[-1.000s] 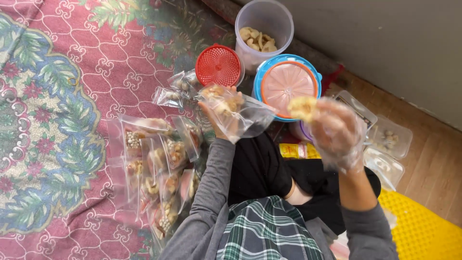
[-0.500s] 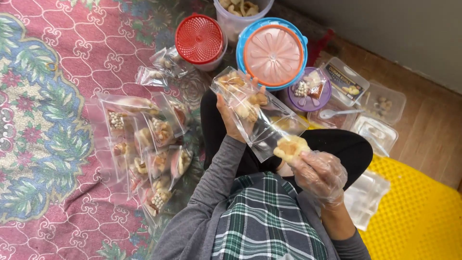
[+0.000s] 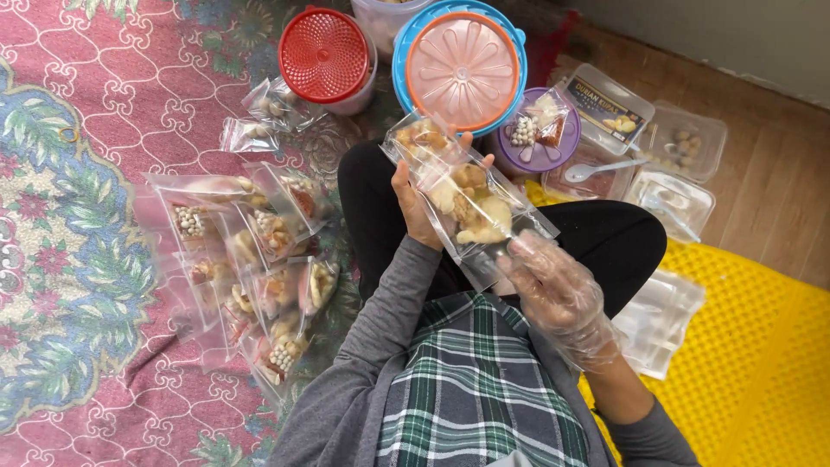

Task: Packaging meatballs into small plastic bags and adding sauce using a spoon.

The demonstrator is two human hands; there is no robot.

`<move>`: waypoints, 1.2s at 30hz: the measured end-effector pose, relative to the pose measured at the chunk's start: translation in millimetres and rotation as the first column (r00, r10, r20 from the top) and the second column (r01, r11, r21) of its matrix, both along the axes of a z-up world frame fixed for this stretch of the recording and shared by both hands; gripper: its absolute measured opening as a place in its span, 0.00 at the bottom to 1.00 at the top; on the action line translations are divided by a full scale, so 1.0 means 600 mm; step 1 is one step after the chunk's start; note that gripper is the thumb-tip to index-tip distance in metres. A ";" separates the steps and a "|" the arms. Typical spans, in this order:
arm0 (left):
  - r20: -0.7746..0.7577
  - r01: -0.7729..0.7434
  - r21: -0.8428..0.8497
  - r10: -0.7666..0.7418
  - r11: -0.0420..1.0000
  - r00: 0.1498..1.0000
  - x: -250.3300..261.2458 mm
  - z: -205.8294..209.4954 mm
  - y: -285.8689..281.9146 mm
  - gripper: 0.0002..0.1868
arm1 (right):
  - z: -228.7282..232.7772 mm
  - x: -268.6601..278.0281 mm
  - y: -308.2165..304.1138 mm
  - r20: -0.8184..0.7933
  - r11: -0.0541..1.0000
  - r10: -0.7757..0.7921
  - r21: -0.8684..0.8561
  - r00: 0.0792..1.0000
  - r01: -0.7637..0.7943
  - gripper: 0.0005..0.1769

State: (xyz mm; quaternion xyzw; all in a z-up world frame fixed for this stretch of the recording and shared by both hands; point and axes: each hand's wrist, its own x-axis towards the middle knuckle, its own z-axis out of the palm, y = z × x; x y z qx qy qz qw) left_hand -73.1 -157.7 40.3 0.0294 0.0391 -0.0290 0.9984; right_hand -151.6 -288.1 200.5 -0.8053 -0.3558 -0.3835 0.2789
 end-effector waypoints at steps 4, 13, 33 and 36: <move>0.033 0.022 0.019 -0.023 1.000 0.999 0.004 0.016 0.000 0.33 | 0.050 0.005 0.013 -0.097 0.997 -0.056 -0.055 0.994 0.051 0.07; 0.023 0.024 0.020 -0.024 1.000 0.999 0.011 0.028 0.015 0.34 | -0.017 0.001 -0.021 -0.193 0.813 -0.226 -0.577 0.955 0.076 0.12; 0.254 0.214 -0.272 -0.144 0.938 0.956 -0.004 0.003 -0.005 0.34 | -0.005 0.025 0.025 -0.254 0.892 -0.183 -0.449 0.950 0.052 0.18; 0.028 0.131 -0.047 -0.129 0.990 0.991 0.000 -0.001 0.000 0.40 | 0.015 0.044 0.033 0.139 0.617 -0.360 -0.707 0.923 0.347 0.20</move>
